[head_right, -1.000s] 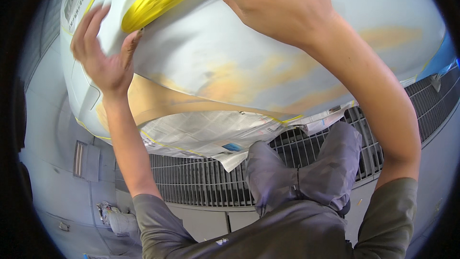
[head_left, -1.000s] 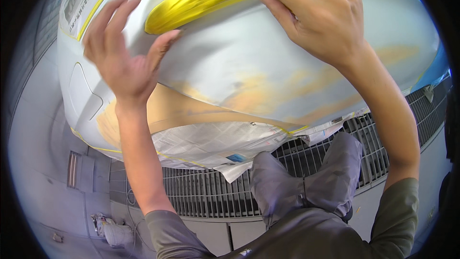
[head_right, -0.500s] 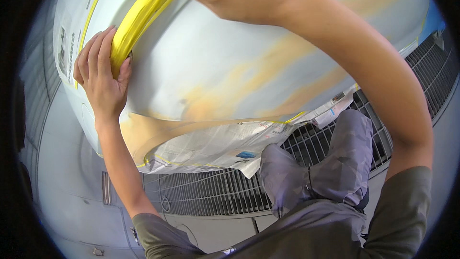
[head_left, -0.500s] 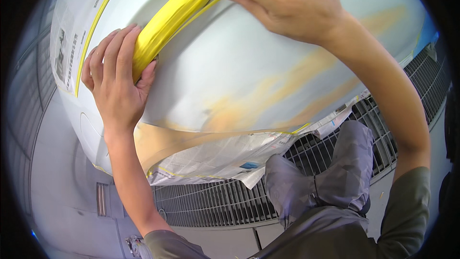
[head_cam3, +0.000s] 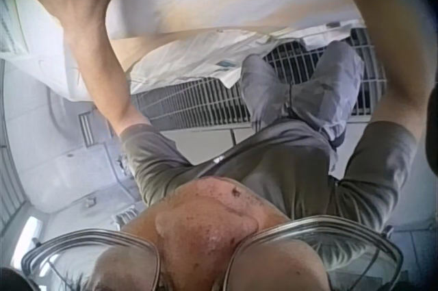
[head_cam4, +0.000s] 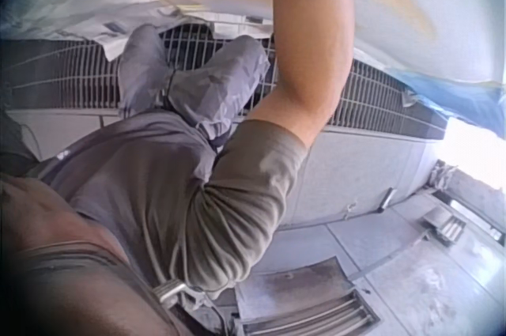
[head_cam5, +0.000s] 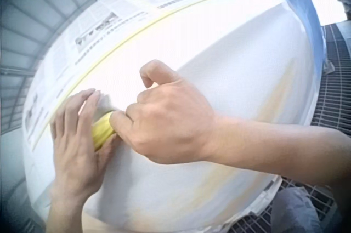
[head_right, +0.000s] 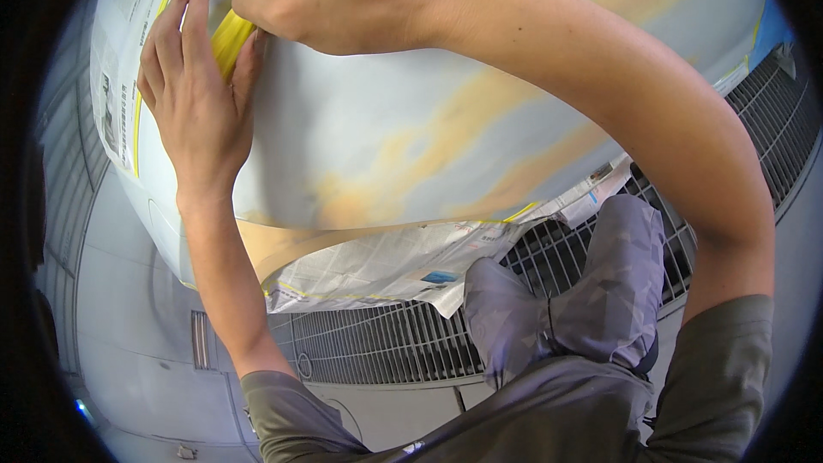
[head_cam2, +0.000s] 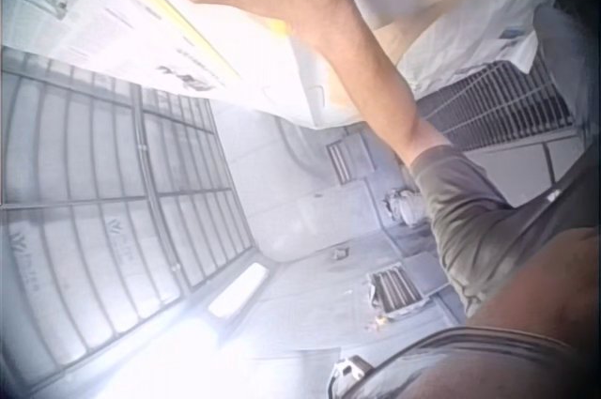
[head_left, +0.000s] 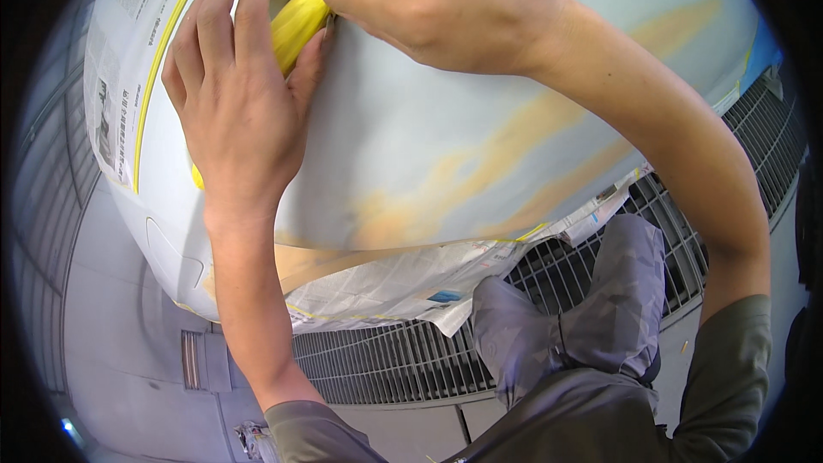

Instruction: The person applies yellow masking tape around a car door handle, using newspaper as a backing to protect the surface. They carefully wrap the tape around the handle and smooth it down, then move to the adjacent door to repeat the process.

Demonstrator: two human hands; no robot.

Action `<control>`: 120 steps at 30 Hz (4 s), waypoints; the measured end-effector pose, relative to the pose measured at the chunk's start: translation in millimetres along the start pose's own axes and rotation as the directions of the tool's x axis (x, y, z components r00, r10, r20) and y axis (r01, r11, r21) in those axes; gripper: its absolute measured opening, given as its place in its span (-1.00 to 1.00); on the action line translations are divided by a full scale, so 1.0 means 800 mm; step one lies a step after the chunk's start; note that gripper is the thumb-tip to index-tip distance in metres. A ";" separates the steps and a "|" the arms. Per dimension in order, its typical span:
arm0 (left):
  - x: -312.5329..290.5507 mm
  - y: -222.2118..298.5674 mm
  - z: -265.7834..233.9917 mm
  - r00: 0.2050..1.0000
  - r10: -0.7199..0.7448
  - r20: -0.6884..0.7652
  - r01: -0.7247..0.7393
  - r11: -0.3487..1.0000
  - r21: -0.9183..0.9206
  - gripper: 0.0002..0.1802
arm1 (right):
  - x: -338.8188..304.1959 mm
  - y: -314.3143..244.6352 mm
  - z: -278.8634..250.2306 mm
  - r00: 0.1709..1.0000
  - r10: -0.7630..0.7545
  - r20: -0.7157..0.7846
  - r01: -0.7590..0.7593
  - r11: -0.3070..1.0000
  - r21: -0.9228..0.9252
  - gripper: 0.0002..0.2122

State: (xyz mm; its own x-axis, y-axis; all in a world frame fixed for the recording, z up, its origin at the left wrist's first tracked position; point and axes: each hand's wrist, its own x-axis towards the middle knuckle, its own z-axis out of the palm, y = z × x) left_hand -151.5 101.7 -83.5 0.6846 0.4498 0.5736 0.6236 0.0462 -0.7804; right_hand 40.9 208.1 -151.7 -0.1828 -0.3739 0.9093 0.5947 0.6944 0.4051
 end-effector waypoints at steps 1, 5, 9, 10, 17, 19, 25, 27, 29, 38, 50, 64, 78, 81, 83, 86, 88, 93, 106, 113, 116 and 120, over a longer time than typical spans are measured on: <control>0.002 0.002 0.000 1.000 0.017 -0.011 -0.017 1.000 0.003 -0.32 | 0.000 -0.001 0.001 1.000 0.000 0.004 0.000 1.000 0.010 -0.84; 0.003 0.003 0.001 1.000 -0.015 -0.011 0.015 1.000 -0.027 -0.31 | -0.003 -0.003 0.004 0.997 0.076 0.028 -0.077 0.996 0.038 -0.83; 0.003 -0.001 0.001 1.000 -0.018 -0.018 0.017 0.999 -0.026 -0.29 | 0.007 0.018 -0.006 0.909 0.314 -0.276 -0.345 0.936 -0.072 -0.86; 0.003 -0.002 0.001 1.000 -0.015 -0.018 0.015 1.000 -0.022 -0.29 | 0.003 0.024 -0.023 0.832 0.466 -0.300 -0.463 0.882 0.084 -0.87; 0.018 0.010 0.013 0.998 0.006 -0.062 -0.005 1.000 0.011 -0.32 | -0.044 -0.012 -0.086 0.901 0.430 -0.056 -0.402 0.877 0.264 -0.93; 0.015 0.009 0.021 0.996 0.031 -0.088 -0.030 0.999 0.011 -0.33 | -0.058 -0.026 -0.097 0.911 0.404 0.082 -0.412 0.885 0.219 -0.92; -0.056 -0.065 -0.012 0.982 0.189 0.022 -0.190 0.978 0.090 -0.35 | -0.094 -0.034 -0.130 0.895 0.378 0.237 -0.432 0.865 0.254 -0.89; -0.077 -0.093 -0.010 0.976 0.217 -0.008 -0.216 0.976 0.033 -0.33 | -0.110 -0.045 -0.128 0.885 0.389 0.255 -0.459 0.819 0.345 -0.87; -0.091 -0.116 -0.013 0.968 0.253 0.008 -0.253 0.968 -0.002 -0.31 | -0.124 -0.061 -0.126 0.876 0.398 0.273 -0.480 0.773 0.416 -0.85; -0.116 -0.204 -0.039 0.922 0.381 0.072 -0.387 0.901 0.194 -0.05 | -0.138 -0.091 -0.132 0.860 0.355 0.367 -0.508 0.667 0.546 -0.70; -0.174 0.011 -0.096 0.916 -0.109 0.385 0.383 0.516 -0.766 -0.37 | -0.071 -0.152 -0.090 0.919 0.153 0.364 -0.383 0.570 0.727 -0.52; -0.222 -0.066 -0.044 0.856 -0.509 -0.091 0.288 0.616 -0.733 -0.86 | 0.006 -0.157 0.003 0.990 0.025 0.140 -0.059 0.968 0.244 -0.80; -0.213 -0.144 0.004 0.938 -0.267 -0.219 0.161 0.899 -0.408 -0.80 | 0.026 -0.156 0.035 0.971 0.150 0.188 -0.163 0.985 0.058 -0.91; -0.208 -0.151 -0.001 0.948 -0.241 -0.207 0.165 0.930 -0.329 -0.80 | 0.024 -0.153 0.037 0.976 0.137 0.168 -0.146 0.988 0.040 -0.91; -0.200 -0.160 -0.006 0.956 -0.190 -0.221 0.111 0.938 -0.328 -0.80 | 0.024 -0.150 0.039 0.981 0.125 0.149 -0.130 0.991 0.024 -0.90; -0.187 -0.184 -0.020 0.979 -0.092 -0.183 0.035 0.956 -0.292 -0.80 | 0.023 -0.144 0.043 0.989 0.083 0.126 -0.087 0.996 0.021 -0.95; -0.184 -0.191 -0.027 0.987 -0.048 -0.155 0.006 0.965 -0.261 -0.77 | 0.021 -0.142 0.046 0.989 0.105 0.103 -0.109 0.994 0.031 -0.88; -0.175 -0.181 -0.034 0.974 0.033 -0.226 -0.088 0.966 -0.242 -0.58 | 0.015 -0.137 0.047 0.994 0.107 0.029 -0.108 0.993 0.052 -0.83; -0.146 -0.151 -0.008 0.968 0.154 -0.199 -0.187 0.970 -0.157 -0.42 | 0.014 -0.131 0.065 0.975 0.209 -0.076 -0.197 0.971 0.139 -0.85; -0.117 -0.122 -0.003 0.987 0.146 -0.074 -0.148 0.989 -0.020 -0.41 | 0.025 -0.140 0.078 0.951 0.228 -0.207 -0.193 0.966 0.174 -0.82; -0.121 -0.117 -0.003 0.991 0.105 -0.078 -0.105 0.994 -0.002 -0.44 | 0.021 -0.139 0.066 0.917 0.376 -0.136 -0.349 0.918 0.187 -0.80; -0.118 -0.116 -0.004 0.990 0.100 -0.098 -0.098 0.995 0.023 -0.46 | 0.009 -0.102 0.007 0.615 0.780 -0.120 -0.606 0.564 0.561 -0.80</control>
State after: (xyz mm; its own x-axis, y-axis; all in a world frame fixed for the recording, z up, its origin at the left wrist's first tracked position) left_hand -273.0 52.2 -64.8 0.7770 0.3629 0.5143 0.5444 0.0226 -0.8385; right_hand -13.4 152.4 -177.6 0.4451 0.2382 0.8632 0.0068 0.9630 -0.2693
